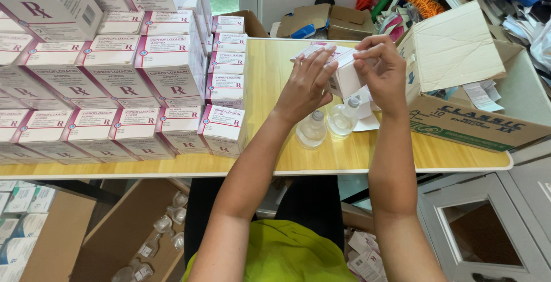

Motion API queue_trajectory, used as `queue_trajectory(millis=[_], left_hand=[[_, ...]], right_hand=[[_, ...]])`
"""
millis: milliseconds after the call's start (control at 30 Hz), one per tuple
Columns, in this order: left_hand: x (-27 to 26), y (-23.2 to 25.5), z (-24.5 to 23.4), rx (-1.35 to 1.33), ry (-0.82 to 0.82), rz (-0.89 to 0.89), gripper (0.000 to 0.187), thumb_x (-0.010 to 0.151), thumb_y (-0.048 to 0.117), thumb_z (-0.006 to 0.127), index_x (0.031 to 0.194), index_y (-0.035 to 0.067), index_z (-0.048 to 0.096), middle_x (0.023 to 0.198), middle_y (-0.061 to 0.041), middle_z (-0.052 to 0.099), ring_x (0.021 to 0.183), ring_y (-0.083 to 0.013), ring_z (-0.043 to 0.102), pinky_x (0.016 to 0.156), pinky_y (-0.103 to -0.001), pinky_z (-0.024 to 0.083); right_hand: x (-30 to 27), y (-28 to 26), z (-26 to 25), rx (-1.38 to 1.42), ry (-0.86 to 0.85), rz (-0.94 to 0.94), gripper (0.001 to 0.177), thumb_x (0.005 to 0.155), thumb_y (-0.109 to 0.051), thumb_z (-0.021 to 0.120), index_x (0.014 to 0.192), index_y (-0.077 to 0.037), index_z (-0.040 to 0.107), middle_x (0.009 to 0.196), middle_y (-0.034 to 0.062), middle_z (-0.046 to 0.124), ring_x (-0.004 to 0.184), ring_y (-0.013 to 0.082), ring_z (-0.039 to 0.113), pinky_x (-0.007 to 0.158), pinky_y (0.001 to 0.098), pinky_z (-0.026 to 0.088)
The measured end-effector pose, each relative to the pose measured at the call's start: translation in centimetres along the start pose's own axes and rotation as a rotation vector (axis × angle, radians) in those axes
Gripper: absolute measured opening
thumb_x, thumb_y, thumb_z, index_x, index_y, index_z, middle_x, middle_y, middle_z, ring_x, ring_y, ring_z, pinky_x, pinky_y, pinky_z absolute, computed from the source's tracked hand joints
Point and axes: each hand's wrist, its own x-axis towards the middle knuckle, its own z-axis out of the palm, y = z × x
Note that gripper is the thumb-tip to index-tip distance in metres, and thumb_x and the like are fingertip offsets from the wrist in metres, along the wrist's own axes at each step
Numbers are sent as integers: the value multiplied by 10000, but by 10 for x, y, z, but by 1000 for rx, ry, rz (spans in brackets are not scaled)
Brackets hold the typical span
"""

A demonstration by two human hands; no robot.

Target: The person repeatedly picks small plastic bottles and inserts them into white and pink cardboard boxes labeled with a red R logo. They fold the box flaps closed and place the finished packages on a table. The process is repeated for multiple units.

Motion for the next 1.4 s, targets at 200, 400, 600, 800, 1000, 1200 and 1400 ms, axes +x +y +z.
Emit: queue_trajectory(millis=[200, 400, 600, 800, 1000, 1200, 1400], left_hand=[[1, -4, -1, 165, -24, 46, 770, 838, 93, 755, 1504, 172, 377, 1551, -84, 446, 1459, -362, 440, 1182, -672, 340], [5, -3, -2, 435, -26, 205, 625, 1018, 200, 699, 1545, 331, 389, 1629, 44, 366, 1550, -307, 301, 1259, -679, 183], [4, 0, -8, -532, 178, -370, 1029, 792, 225, 792, 1593, 272, 148, 1656, -264, 145, 1538, -457, 239, 1251, -569, 326], [-8, -5, 29, -770, 237, -765, 1256, 801, 348, 892, 1608, 103, -38, 1583, -293, 360, 1449, -389, 491, 1182, -501, 458], [-38, -51, 45, -131, 12, -926, 1165, 676, 213, 933, 1519, 89, 139, 1461, -254, 411, 1378, -449, 412, 1184, -559, 314], [-51, -56, 59, -304, -64, -1015, 1232, 645, 130, 852, 1567, 213, 39, 1557, -171, 458, 1415, -425, 418, 1112, -731, 178], [-38, -45, 39, -341, -33, -1022, 1357, 619, 140, 881, 1579, 273, -68, 1609, -200, 306, 1506, -447, 272, 1122, -753, 144]], right_hand=[[-3, 9, -1, 168, -43, 101, 283, 1025, -176, 764, 1198, -73, 564, 1314, 61, 573, 1291, 179, 540, 1116, 333, 464], [-1, 15, -12, 638, -171, 601, 449, 1003, -444, 577, 1267, -132, 391, 1245, 87, 562, 1172, 238, 603, 959, 413, 545], [-2, 18, 5, 621, -41, 117, 627, 1040, -150, 786, 1387, -246, 273, 1438, 124, 480, 1394, 245, 518, 1199, 400, 439], [-5, 10, 13, -191, -437, 124, 764, 876, -201, 876, 1414, -139, 337, 1391, 144, 454, 1411, 291, 448, 1250, 441, 332], [-42, -30, -129, -656, 274, 37, 229, 1034, -42, 724, 1224, -40, 595, 1350, 110, 625, 1260, 235, 598, 1072, 358, 457], [-56, 39, -302, -1100, 73, 786, 146, 1072, -68, 662, 1212, -29, 640, 1163, 100, 697, 1027, 199, 661, 932, 365, 542], [-36, 95, -293, -980, -344, 1227, 213, 1010, -101, 712, 1210, -31, 685, 1117, 115, 739, 980, 234, 686, 849, 427, 551]])
